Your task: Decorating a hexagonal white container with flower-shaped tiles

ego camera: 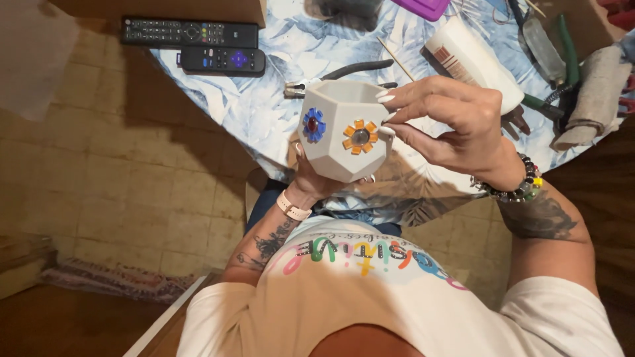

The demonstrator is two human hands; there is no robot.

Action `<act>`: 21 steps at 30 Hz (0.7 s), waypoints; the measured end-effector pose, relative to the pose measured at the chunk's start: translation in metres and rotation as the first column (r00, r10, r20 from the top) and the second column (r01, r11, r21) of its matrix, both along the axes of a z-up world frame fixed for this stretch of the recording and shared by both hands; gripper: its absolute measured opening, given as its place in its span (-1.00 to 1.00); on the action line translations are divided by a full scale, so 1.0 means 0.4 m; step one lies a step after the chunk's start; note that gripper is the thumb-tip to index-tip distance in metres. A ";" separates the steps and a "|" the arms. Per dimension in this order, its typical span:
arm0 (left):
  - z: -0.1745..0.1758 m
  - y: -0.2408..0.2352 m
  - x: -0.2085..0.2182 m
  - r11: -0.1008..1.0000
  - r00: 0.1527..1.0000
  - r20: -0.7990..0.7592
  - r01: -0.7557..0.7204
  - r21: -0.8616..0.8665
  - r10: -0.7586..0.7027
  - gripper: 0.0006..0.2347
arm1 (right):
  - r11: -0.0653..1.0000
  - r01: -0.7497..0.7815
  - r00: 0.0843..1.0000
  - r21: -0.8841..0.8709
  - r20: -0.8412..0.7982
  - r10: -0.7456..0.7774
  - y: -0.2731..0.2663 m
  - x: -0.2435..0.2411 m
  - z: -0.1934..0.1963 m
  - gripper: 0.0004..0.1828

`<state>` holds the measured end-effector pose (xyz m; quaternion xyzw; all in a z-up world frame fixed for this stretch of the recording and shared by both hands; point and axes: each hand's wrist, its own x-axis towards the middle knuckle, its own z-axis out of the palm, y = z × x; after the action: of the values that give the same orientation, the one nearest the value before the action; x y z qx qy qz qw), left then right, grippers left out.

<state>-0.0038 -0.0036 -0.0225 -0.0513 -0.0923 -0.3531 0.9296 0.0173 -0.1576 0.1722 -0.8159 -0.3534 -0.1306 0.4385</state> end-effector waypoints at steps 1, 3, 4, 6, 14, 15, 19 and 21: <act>0.005 0.002 -0.001 1.000 1.000 0.002 -0.002 -0.002 0.002 -0.23 | 1.000 -0.002 1.000 -0.002 0.002 0.002 0.003 0.000 0.000 -0.90; 0.018 0.006 -0.001 1.000 1.000 0.004 0.004 -0.003 -0.004 -0.25 | 1.000 0.003 1.000 0.005 0.010 -0.003 0.008 0.000 0.002 -0.91; -0.002 0.003 0.000 1.000 1.000 0.009 0.004 -0.006 -0.004 -0.25 | 1.000 0.003 1.000 0.002 0.015 -0.003 0.010 0.001 0.003 -0.91; -0.046 -0.002 -0.001 1.000 1.000 0.022 -0.008 -0.013 0.008 -0.23 | 1.000 0.007 1.000 0.014 0.018 -0.007 0.014 0.001 0.002 -0.91; -0.002 0.001 0.000 0.999 0.999 0.033 -0.001 -0.041 0.002 -0.25 | 0.999 0.032 0.999 0.000 0.016 -0.032 0.019 -0.003 0.004 -0.92; -0.006 0.002 -0.002 0.999 1.000 0.029 -0.009 -0.039 0.010 -0.25 | 0.999 0.037 0.999 -0.004 0.012 -0.036 0.020 -0.004 0.005 -0.92; 0.013 0.001 -0.001 0.999 0.999 0.039 -0.019 -0.048 0.020 -0.29 | 0.999 0.036 0.999 -0.009 0.016 -0.036 0.022 -0.003 0.004 -0.92; 0.013 0.000 0.003 0.999 0.999 0.043 -0.014 -0.049 0.016 -0.29 | 0.999 0.039 0.999 -0.012 0.012 -0.039 0.025 -0.004 0.007 -0.91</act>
<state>-0.0027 -0.0035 -0.0174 -0.0656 -0.1217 -0.3449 0.9284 0.0156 -0.1474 0.1748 -0.8245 -0.3407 -0.1419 0.4290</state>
